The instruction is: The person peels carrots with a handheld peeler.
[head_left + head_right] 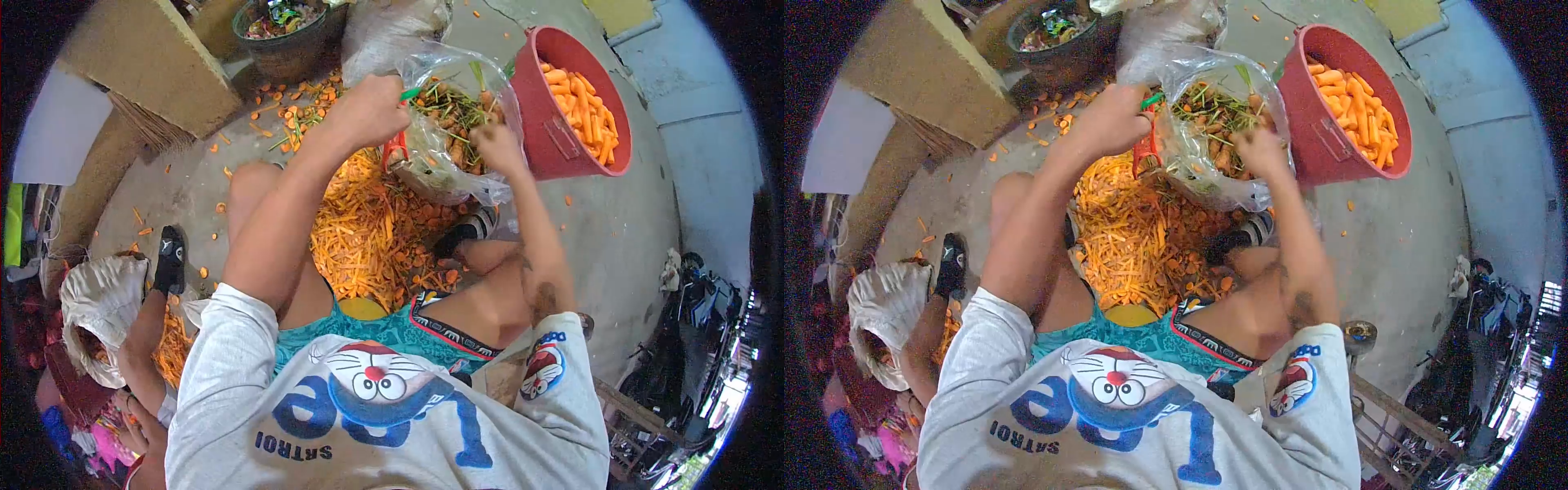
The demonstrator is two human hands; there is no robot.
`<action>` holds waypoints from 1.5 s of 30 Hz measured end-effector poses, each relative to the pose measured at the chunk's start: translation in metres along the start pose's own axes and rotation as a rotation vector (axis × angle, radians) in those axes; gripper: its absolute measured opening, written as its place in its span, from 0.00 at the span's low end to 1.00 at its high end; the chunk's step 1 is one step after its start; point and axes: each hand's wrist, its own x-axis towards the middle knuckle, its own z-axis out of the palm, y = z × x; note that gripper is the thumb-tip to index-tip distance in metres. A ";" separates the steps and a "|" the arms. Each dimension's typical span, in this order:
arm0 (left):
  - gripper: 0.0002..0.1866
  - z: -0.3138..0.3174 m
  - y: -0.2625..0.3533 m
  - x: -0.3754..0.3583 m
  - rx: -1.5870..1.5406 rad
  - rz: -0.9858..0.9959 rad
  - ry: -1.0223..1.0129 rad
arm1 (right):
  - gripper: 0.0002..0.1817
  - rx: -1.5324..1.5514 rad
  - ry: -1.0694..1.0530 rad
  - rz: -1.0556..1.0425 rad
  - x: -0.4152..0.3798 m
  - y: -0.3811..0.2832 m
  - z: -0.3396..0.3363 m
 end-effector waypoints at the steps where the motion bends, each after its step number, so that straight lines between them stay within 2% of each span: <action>1: 0.17 -0.001 -0.001 0.000 0.014 -0.006 -0.008 | 0.19 0.004 -0.030 0.012 0.008 0.024 0.037; 5: 0.16 -0.001 -0.003 -0.002 0.037 0.029 -0.023 | 0.20 -0.193 -0.115 0.119 0.007 0.029 0.088; 11: 0.16 -0.002 -0.001 -0.003 0.046 -0.006 -0.028 | 0.32 -0.179 0.013 0.244 0.008 0.034 0.105; 13: 0.17 -0.002 0.003 -0.004 0.034 -0.011 -0.021 | 0.37 -0.104 -0.094 0.476 0.009 0.028 0.098; 17: 0.17 -0.005 0.004 -0.006 0.022 -0.031 -0.001 | 0.39 0.021 -0.012 0.563 0.019 0.020 0.095; 19: 0.17 -0.006 -0.001 -0.006 0.015 -0.036 0.010 | 0.31 0.081 -0.061 0.541 0.018 0.018 0.087; 20: 0.16 -0.006 -0.004 -0.005 0.004 -0.041 0.019 | 0.31 0.080 -0.061 0.539 0.019 0.016 0.082; 22: 0.16 -0.011 -0.008 -0.005 0.007 -0.036 0.035 | 0.19 0.889 -0.081 0.597 0.022 0.009 0.068; 23: 0.15 -0.014 -0.010 -0.004 0.013 -0.029 0.049 | 0.10 0.972 -0.024 0.563 0.022 0.008 0.058; 24: 0.15 -0.018 -0.008 -0.006 0.012 -0.027 0.052 | 0.10 0.971 -0.021 0.561 0.016 -0.005 0.042; 26: 0.14 -0.027 -0.003 -0.010 -0.007 -0.054 0.086 | 0.12 1.537 0.238 0.249 -0.003 -0.042 0.011; 27: 0.14 -0.028 -0.003 -0.010 -0.008 -0.051 0.093 | 0.12 1.535 0.239 0.241 -0.018 -0.061 -0.010; 29: 0.14 -0.024 -0.002 -0.011 -0.029 -0.011 0.163 | 0.16 1.714 0.300 0.076 -0.045 -0.086 -0.042; 30: 0.14 -0.019 -0.001 -0.010 -0.030 -0.007 0.164 | 0.16 1.713 0.304 0.074 -0.044 -0.083 -0.042; 32: 0.14 -0.008 0.003 -0.010 -0.073 0.171 0.163 | 0.19 1.510 0.464 0.075 -0.047 -0.077 -0.040; 33: 0.14 -0.005 0.009 -0.012 -0.072 0.171 0.162 | 0.20 1.627 0.430 0.028 -0.051 -0.080 -0.042; 37: 0.14 0.006 0.032 -0.018 -0.031 0.150 0.062 | 0.18 1.586 0.433 0.055 -0.055 -0.088 -0.047; 39: 0.14 0.009 0.034 -0.017 -0.043 0.082 0.018 | 0.15 1.194 0.502 0.036 -0.053 -0.090 -0.047; 40: 0.14 0.009 0.034 -0.016 -0.039 0.080 0.020 | 0.15 1.198 0.500 0.033 -0.055 -0.093 -0.047; 42: 0.15 0.011 0.031 -0.013 -0.026 0.000 -0.004 | 0.14 0.859 0.646 -0.121 -0.061 -0.100 -0.048; 43: 0.15 0.014 0.029 -0.012 -0.023 -0.006 -0.002 | 0.14 0.862 0.640 -0.124 -0.063 -0.103 -0.050; 45: 0.15 0.020 0.026 -0.009 0.024 0.073 0.014 | 0.16 0.429 0.809 -0.369 -0.070 -0.109 -0.055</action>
